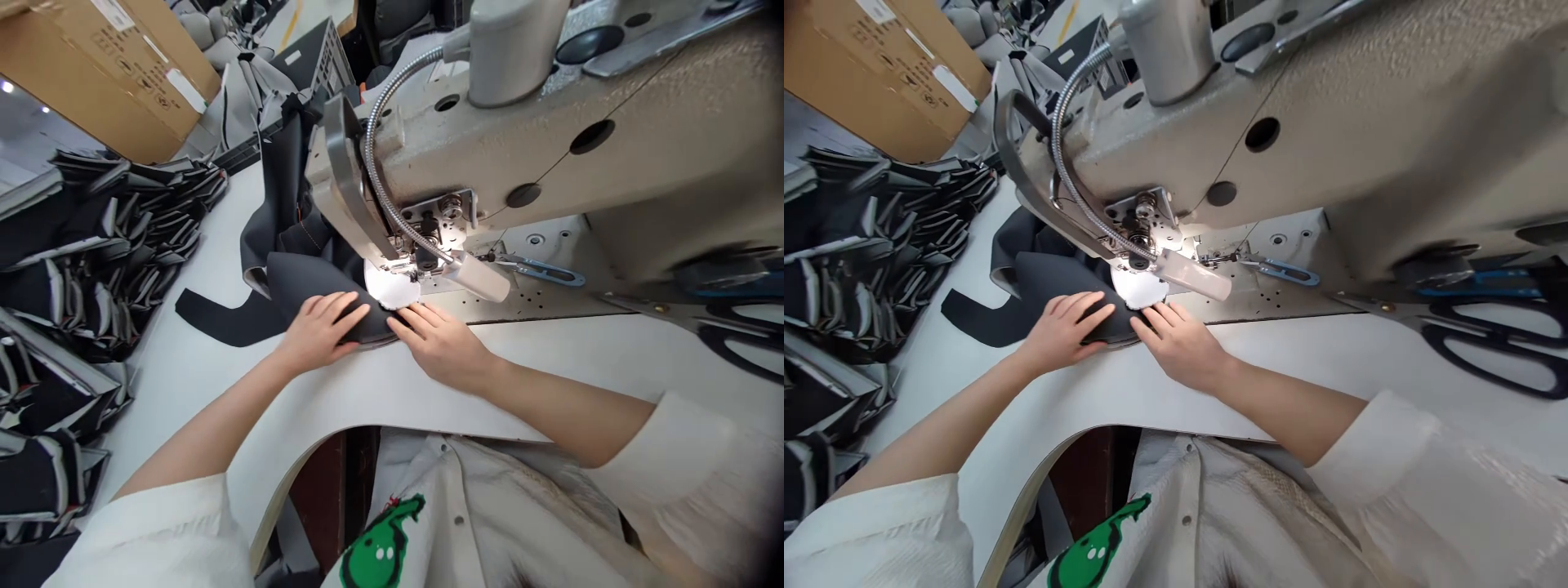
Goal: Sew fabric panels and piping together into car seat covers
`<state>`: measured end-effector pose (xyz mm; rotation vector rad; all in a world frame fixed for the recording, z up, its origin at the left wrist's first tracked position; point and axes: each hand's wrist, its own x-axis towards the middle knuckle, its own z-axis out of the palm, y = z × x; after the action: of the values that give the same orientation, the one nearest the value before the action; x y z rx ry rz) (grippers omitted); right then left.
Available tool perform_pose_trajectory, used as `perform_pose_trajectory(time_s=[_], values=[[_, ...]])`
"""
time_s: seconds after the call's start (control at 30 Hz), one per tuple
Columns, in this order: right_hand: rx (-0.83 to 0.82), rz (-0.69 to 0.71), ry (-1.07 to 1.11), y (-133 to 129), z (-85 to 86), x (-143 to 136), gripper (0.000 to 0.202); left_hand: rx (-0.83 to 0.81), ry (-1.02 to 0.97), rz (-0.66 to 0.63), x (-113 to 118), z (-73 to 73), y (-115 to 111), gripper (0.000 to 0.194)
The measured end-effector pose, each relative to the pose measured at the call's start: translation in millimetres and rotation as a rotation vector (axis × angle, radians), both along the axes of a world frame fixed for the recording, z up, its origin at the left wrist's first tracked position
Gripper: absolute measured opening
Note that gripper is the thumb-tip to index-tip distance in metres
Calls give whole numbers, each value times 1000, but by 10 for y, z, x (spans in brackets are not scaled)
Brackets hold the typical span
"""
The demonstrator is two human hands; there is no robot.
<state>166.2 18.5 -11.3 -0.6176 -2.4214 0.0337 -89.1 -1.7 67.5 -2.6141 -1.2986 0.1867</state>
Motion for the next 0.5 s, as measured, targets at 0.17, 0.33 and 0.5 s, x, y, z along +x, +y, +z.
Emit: perform_pose_trajectory(time_s=[0.17,0.33,0.5], values=[[149,253,23,-174,87,-42,36,93,-25,398,-1008,-44,-153,51],[159,343,-44,-378,119,-262,31,41,-44,565,-1000,-304,45,35],[-136,166,-268,-374,167,-771,17,-17,15,532,-676,226,-477,21]])
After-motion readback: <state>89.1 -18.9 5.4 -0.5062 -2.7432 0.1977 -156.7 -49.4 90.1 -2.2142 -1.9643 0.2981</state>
